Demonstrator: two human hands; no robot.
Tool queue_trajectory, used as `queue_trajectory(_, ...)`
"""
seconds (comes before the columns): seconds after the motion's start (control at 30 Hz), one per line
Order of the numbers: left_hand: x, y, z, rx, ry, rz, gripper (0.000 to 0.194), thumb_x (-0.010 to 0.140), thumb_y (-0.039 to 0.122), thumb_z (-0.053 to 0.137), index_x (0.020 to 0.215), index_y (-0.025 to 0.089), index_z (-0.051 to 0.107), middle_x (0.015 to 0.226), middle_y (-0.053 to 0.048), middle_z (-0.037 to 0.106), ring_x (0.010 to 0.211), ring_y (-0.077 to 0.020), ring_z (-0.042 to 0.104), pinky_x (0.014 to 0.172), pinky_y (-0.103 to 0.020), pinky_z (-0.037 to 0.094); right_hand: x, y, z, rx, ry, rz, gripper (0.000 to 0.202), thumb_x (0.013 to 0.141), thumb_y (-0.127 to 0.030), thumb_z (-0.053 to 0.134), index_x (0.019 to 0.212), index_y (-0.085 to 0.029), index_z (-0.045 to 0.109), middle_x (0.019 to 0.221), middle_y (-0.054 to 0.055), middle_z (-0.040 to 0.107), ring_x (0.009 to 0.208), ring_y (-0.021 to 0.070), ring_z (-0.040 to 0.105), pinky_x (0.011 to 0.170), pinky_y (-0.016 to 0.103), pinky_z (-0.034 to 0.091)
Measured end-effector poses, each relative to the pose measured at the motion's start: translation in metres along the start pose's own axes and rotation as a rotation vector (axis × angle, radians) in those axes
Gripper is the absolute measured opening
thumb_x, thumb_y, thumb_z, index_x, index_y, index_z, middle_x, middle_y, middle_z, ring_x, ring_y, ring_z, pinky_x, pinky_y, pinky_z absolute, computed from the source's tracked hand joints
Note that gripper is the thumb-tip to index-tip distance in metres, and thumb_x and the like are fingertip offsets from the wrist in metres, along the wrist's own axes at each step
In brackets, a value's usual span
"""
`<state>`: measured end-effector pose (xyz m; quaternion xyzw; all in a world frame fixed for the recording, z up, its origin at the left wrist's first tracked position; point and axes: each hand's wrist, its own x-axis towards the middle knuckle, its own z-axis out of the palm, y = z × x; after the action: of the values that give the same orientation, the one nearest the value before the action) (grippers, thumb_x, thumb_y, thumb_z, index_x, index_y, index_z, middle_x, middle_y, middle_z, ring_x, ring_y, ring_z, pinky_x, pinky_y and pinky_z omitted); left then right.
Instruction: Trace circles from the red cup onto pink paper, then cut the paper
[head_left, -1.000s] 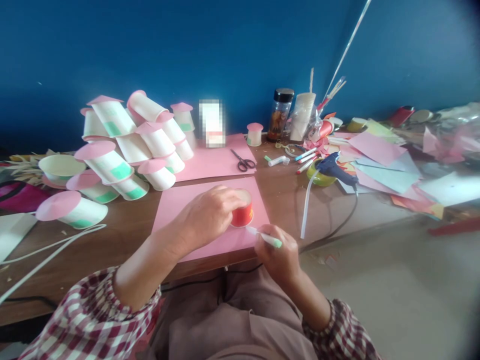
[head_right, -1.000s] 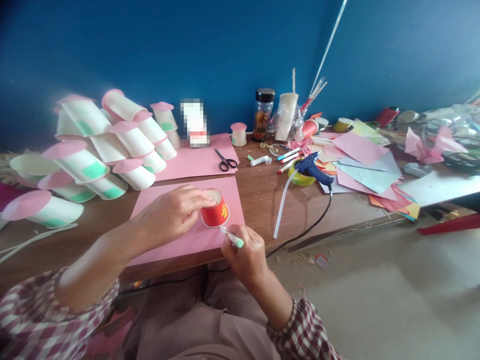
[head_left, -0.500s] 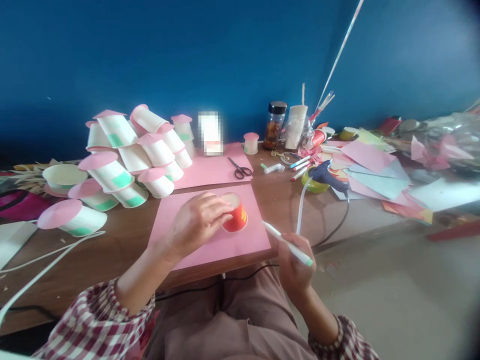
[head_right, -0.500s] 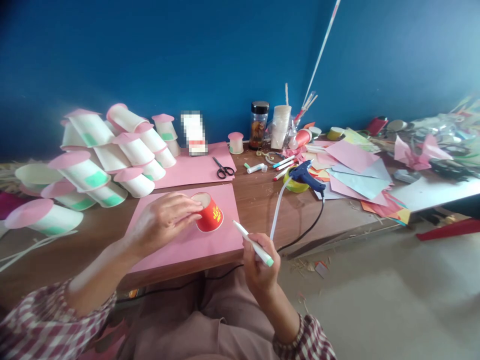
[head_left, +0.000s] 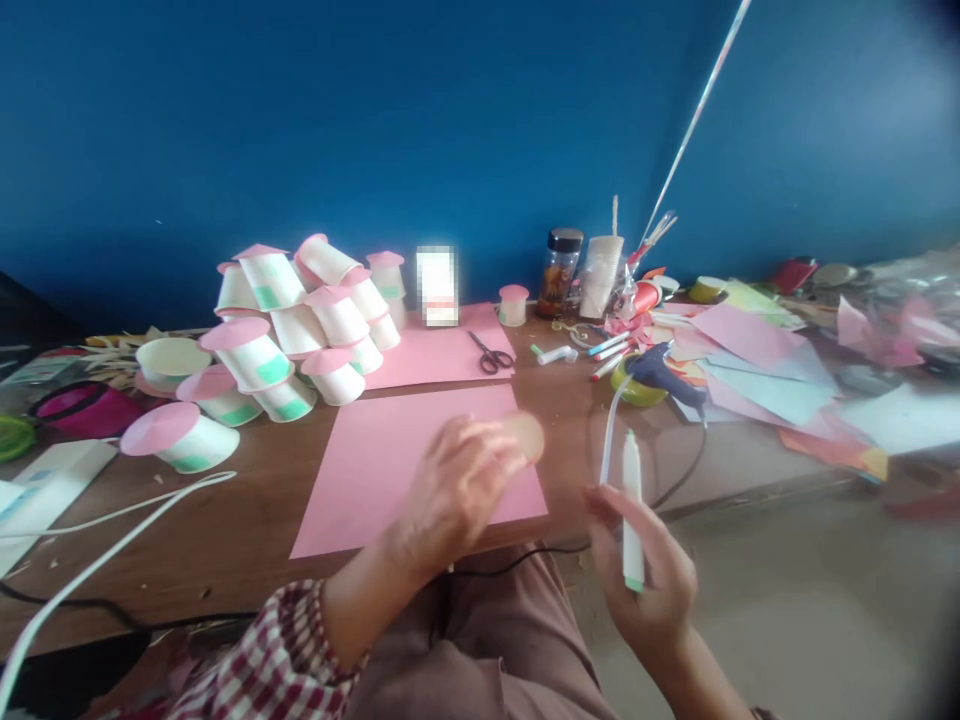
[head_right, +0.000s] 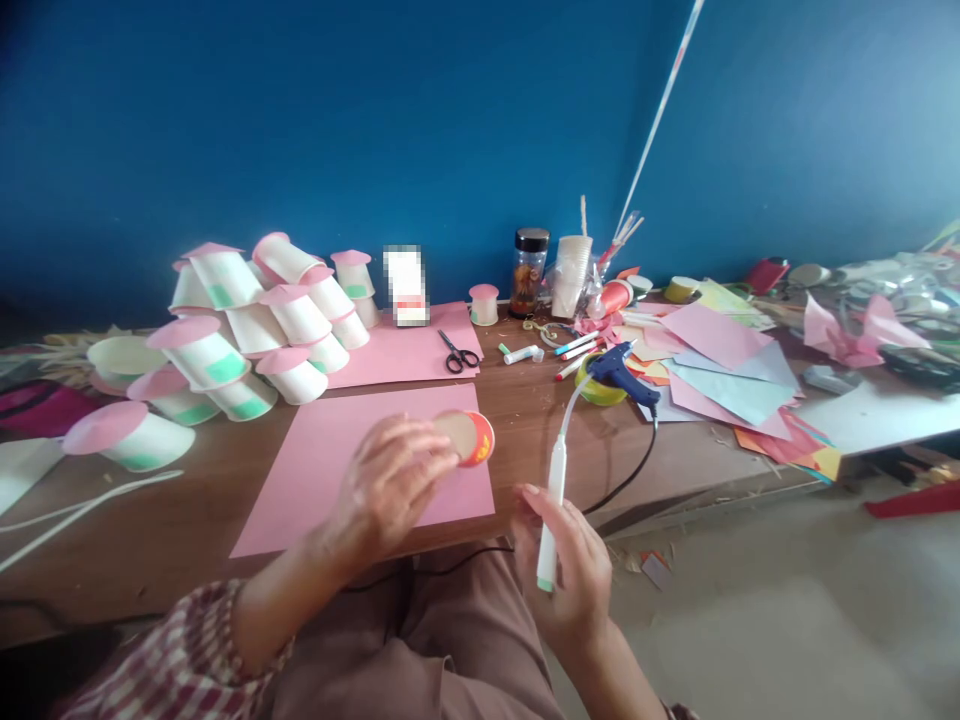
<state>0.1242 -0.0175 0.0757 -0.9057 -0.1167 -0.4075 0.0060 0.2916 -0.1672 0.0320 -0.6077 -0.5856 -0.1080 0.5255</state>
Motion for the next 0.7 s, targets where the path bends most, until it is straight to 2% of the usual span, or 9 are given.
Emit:
queue_trajectory(0.1,-0.002,0.026,0.003,-0.016,-0.036,0.069,0.022,0.083,0.01,0.057,0.102,0.021,0.063,0.101,-0.003,0.069,0.107,-0.0167,0.057,0.106,-0.041,0.038,0.011,-0.001,-0.011,-0.072,-0.145,-0.153,0.053,0.076,-0.02,0.073,0.125,-0.019,0.052,0.114,0.016,0.067,0.104,0.0315,0.064,0.084,0.048,0.054)
queue_trajectory(0.13,-0.003,0.032,0.002,-0.024,-0.009,0.073,0.017,0.084,0.011,0.057,0.096,0.021,0.064,0.096,-0.003,0.069,0.102,-0.0157,0.059,0.105,-0.039,0.039,0.013,-0.002,-0.013,-0.091,-0.178,-0.186,0.054,0.075,-0.024,0.074,0.124,-0.019,0.052,0.117,0.017,0.065,0.107,0.0327,0.062,0.084,0.049,0.054)
queue_trajectory(0.27,-0.003,0.047,-0.003,-0.077,-0.046,0.099,0.014,0.087,0.016,0.054,0.092,0.022,0.066,0.087,0.0,0.068,0.093,-0.0149,0.061,0.104,-0.036,0.04,0.017,-0.008,-0.017,-0.127,-0.19,-0.195,0.039,0.078,-0.023,0.071,0.114,-0.02,0.055,0.117,0.018,0.063,0.106,0.0313,0.062,0.081,0.045,0.056)
queue_trajectory(0.43,-0.004,0.048,-0.007,-0.099,0.0,0.099,0.015,0.087,0.016,0.055,0.095,0.022,0.066,0.089,0.001,0.069,0.094,-0.0141,0.061,0.102,-0.034,0.042,0.015,-0.015,-0.014,-0.057,-0.206,-0.144,0.026,0.081,-0.015,0.066,0.103,-0.021,0.053,0.111,0.014,0.063,0.1,0.0268,0.062,0.078,0.04,0.055)
queue_trajectory(0.53,-0.007,0.046,-0.011,-0.083,0.042,0.064,0.019,0.087,0.016,0.053,0.1,0.023,0.066,0.094,-0.002,0.069,0.094,-0.0161,0.062,0.097,-0.036,0.047,0.021,-0.012,-0.01,-0.059,-0.227,-0.113,0.022,0.082,-0.018,0.064,0.099,-0.023,0.052,0.111,0.012,0.063,0.099,0.0255,0.061,0.079,0.04,0.053)
queue_trajectory(0.63,-0.017,0.04,-0.014,-0.056,0.022,0.025,0.032,0.086,0.017,0.055,0.117,0.024,0.06,0.105,-0.007,0.067,0.101,-0.02,0.061,0.098,-0.041,0.048,0.038,-0.001,-0.005,-0.126,-0.177,-0.058,0.022,0.081,-0.024,0.066,0.097,-0.024,0.051,0.107,0.009,0.064,0.094,0.025,0.061,0.078,0.04,0.053)
queue_trajectory(0.7,-0.028,0.034,-0.015,-0.038,0.025,-0.001,0.037,0.083,0.018,0.058,0.119,0.022,0.058,0.104,-0.009,0.067,0.1,-0.0206,0.061,0.097,-0.041,0.049,0.055,0.01,-0.002,-0.196,-0.166,-0.015,0.025,0.079,-0.029,0.068,0.097,-0.024,0.051,0.106,0.009,0.065,0.092,0.0249,0.062,0.077,0.04,0.053)
